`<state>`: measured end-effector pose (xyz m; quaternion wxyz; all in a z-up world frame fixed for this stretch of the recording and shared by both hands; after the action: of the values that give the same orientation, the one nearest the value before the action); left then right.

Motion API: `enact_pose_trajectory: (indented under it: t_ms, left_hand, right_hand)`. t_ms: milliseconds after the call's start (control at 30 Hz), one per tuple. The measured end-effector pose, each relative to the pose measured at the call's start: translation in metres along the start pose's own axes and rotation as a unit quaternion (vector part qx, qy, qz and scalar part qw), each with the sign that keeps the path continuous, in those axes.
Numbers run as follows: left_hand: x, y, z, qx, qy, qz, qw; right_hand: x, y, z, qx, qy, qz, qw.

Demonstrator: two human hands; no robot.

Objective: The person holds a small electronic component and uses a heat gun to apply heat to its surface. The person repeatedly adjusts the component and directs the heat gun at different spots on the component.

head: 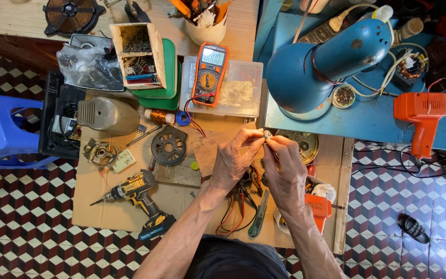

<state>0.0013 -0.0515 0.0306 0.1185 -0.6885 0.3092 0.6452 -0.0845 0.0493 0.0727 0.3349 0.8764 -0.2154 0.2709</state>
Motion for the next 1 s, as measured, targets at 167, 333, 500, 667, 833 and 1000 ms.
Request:
enact_pose_trajectory:
  t_ms: [167, 333, 500, 667, 833, 1000]
  left_hand:
    - [-0.009, 0.0, -0.002, 0.003, 0.005, 0.049, 0.999]
    - [-0.012, 0.0, -0.001, 0.007, 0.027, 0.08, 0.996]
    - [-0.01, -0.003, 0.003, 0.02, -0.014, 0.066, 0.997]
    - [0.006, -0.008, 0.006, 0.034, -0.069, -0.008, 0.997]
    - [0.022, -0.017, 0.012, 0.031, -0.093, -0.055, 0.994]
    - [0.041, -0.024, 0.017, 0.006, -0.16, -0.125, 0.979]
  right_hand:
    - [0.003, -0.006, -0.002, -0.009, -0.012, 0.001, 1.0]
    - [0.003, -0.011, -0.003, -0.007, -0.028, 0.008, 1.0]
    - [0.005, -0.015, -0.005, -0.012, -0.052, -0.016, 0.998]
    - [0.006, -0.019, -0.003, -0.011, -0.07, -0.026, 0.997]
    - [0.012, -0.023, -0.007, -0.003, -0.074, -0.025, 0.997]
    - [0.009, -0.029, -0.004, 0.02, 0.006, 0.029, 0.999]
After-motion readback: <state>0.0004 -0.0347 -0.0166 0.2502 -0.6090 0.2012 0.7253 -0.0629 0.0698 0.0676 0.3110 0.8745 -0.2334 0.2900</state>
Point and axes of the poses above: each hand's wrist, its own y-axis towards the middle knuckle, its own z-axis out of the palm, x = y × z, the point moved 6 cm from there along y, towards the middle knuckle, and after that the axes turned 4 degrees about -x, right-handed, at the moved point
